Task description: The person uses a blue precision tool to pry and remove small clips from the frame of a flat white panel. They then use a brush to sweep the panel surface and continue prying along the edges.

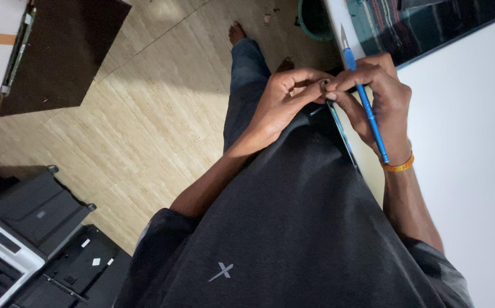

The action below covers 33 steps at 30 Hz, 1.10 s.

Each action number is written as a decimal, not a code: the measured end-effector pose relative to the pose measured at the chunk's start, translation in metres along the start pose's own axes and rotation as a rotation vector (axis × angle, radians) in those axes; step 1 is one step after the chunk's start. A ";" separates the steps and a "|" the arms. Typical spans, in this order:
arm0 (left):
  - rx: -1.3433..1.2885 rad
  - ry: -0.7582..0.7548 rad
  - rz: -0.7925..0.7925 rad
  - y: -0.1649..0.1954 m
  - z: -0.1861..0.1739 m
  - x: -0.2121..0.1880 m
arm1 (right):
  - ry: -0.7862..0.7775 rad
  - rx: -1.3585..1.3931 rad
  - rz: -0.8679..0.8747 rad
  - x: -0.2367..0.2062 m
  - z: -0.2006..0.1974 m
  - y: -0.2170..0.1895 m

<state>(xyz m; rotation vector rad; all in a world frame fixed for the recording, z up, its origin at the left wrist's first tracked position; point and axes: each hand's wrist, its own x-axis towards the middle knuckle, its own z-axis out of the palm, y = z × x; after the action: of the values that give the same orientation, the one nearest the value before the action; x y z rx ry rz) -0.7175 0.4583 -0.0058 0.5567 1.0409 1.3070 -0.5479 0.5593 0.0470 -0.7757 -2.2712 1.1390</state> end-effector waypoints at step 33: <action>-0.473 -0.371 -0.122 -0.012 -0.032 0.018 | 0.269 0.176 0.290 -0.076 0.003 -0.028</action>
<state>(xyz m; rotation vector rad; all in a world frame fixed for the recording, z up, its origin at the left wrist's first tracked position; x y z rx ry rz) -0.7404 0.4658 -0.0361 0.3481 0.4313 1.2287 -0.5023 0.4931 0.0561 -1.1375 -1.8531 1.2561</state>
